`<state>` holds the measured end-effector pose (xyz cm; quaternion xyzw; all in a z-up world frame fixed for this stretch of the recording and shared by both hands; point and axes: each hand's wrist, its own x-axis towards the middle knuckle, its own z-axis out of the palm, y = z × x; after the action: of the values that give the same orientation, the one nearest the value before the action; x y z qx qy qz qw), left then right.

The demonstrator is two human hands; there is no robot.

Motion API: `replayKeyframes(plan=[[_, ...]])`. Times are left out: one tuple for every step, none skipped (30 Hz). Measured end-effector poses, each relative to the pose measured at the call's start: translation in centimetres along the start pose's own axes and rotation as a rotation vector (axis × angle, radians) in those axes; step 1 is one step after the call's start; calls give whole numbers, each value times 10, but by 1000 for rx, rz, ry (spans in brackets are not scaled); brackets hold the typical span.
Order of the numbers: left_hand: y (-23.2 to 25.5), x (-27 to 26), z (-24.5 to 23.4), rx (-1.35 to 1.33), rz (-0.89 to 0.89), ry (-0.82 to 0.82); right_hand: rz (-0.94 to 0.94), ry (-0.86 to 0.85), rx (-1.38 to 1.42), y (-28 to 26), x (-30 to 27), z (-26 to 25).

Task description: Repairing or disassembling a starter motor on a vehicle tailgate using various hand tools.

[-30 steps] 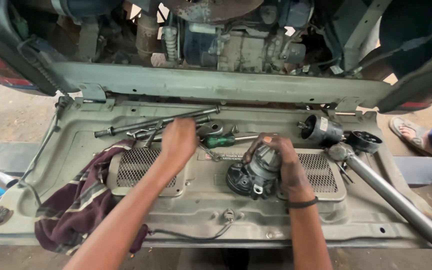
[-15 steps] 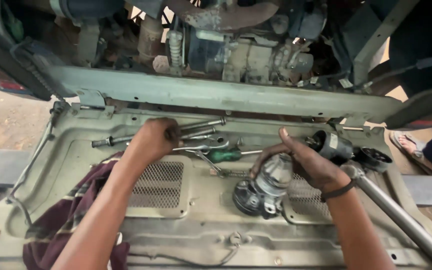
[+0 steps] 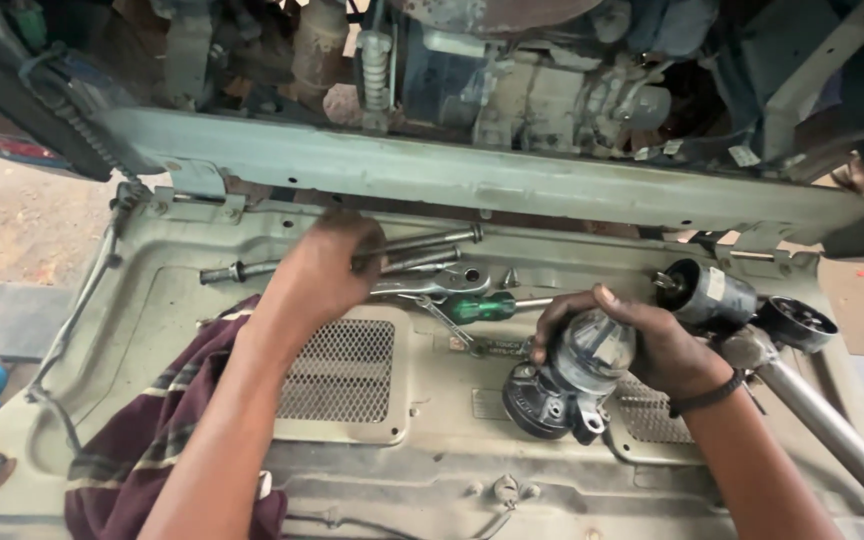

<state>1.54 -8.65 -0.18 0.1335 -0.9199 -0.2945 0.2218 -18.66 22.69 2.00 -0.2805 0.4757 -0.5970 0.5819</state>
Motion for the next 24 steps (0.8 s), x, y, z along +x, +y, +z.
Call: replayKeyframes(plan=[[6,0,-5,6,-1,0,-2,-5,3,1,1,4],[12,1,-10,7,-124,-1,-11,16,-12,3,1,7],[19,2,-13,3,-243,0,-21,40,-31,2,-1,9],[19,3,-8,4,-241,3,-24,39,-33,4,-2,12],[19,2,-2,3,-168,-96,-59,121,-20,7,-5,16],[19,1,5,1,-95,-194,-95,204,-7,10,-8,19],[18,1,9,-3,-92,-195,-94,209,-9,11,-7,18],[17,1,13,-23,-9,-280,-112,215,11,12,-7,17],[17,0,18,-43,74,-368,-129,224,33,14,-9,17],[21,-3,21,-48,77,-373,-127,231,34,15,-7,16],[25,-4,24,-1,114,-394,-93,218,44,14,-4,15],[29,-4,26,46,150,-415,-58,205,55,14,-1,13],[32,-6,29,44,159,-423,-63,216,60,11,1,16],[35,-7,32,85,128,-444,-30,204,31,9,4,17],[39,-7,38,122,99,-465,4,197,2,6,5,18],[40,-7,39,115,111,-475,2,213,6,10,4,15],[41,-5,40,147,110,-502,-30,177,16,12,4,11],[42,-3,40,179,110,-528,-62,142,26,14,5,8],[38,-3,41,177,113,-528,-63,145,25,14,3,7],[33,-2,41,154,151,-492,-97,77,46,14,2,7],[27,0,40,136,187,-453,-133,3,68,13,4,7],[23,-1,38,139,189,-451,-137,2,67,14,7,6],[20,-2,37,52,230,-404,-140,-27,99,17,7,4],[17,-4,38,-35,271,-355,-144,-55,130,19,6,1]])
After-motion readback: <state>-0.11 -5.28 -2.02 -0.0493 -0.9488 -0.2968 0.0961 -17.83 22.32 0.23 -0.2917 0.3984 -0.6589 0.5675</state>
